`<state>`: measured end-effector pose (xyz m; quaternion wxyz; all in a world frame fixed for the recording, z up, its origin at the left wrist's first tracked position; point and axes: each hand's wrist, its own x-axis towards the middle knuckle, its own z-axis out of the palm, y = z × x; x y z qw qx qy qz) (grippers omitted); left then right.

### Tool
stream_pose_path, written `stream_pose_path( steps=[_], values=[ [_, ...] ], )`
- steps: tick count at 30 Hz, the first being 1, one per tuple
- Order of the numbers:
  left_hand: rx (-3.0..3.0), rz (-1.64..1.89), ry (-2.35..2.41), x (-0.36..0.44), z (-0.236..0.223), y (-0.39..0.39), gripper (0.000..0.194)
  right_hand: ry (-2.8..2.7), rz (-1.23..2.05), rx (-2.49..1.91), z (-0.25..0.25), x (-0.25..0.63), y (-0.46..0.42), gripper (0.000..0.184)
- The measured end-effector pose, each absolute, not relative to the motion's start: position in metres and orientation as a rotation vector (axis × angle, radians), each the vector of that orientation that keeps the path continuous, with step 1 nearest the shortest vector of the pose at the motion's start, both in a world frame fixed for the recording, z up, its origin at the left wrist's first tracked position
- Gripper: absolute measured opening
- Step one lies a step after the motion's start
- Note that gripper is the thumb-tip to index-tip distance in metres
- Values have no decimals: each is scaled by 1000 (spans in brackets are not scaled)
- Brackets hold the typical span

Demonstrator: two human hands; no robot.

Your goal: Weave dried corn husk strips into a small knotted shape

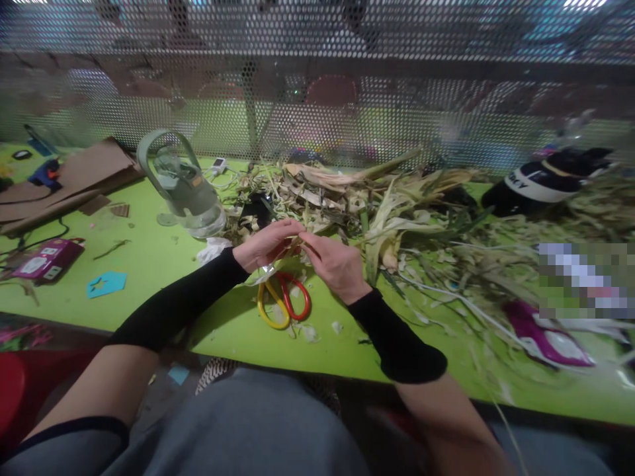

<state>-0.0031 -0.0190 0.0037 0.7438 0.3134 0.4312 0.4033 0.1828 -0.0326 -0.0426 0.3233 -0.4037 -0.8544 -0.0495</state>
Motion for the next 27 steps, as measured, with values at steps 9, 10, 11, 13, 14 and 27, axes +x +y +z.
stream_pose_path(
  steps=[9,10,11,13,14,27],
  values=[
    [703,827,936,0,4,-20,28,-2100,34,-1163,-40,181,-33,33],
    [702,834,935,-1,5,-20,27,-2054,80,-1203,-39,180,-33,33],
    [705,842,932,-1,6,-20,26,-2020,103,-1237,-38,180,-32,34],
    [712,863,930,-2,7,-19,25,-1996,88,-1276,-37,181,-30,36],
    [722,876,926,-2,7,-19,25,-2008,65,-1282,-36,182,-28,37],
    [2121,653,1071,-16,-8,-17,24,-2226,43,-1229,-23,191,-28,42]
  ],
)
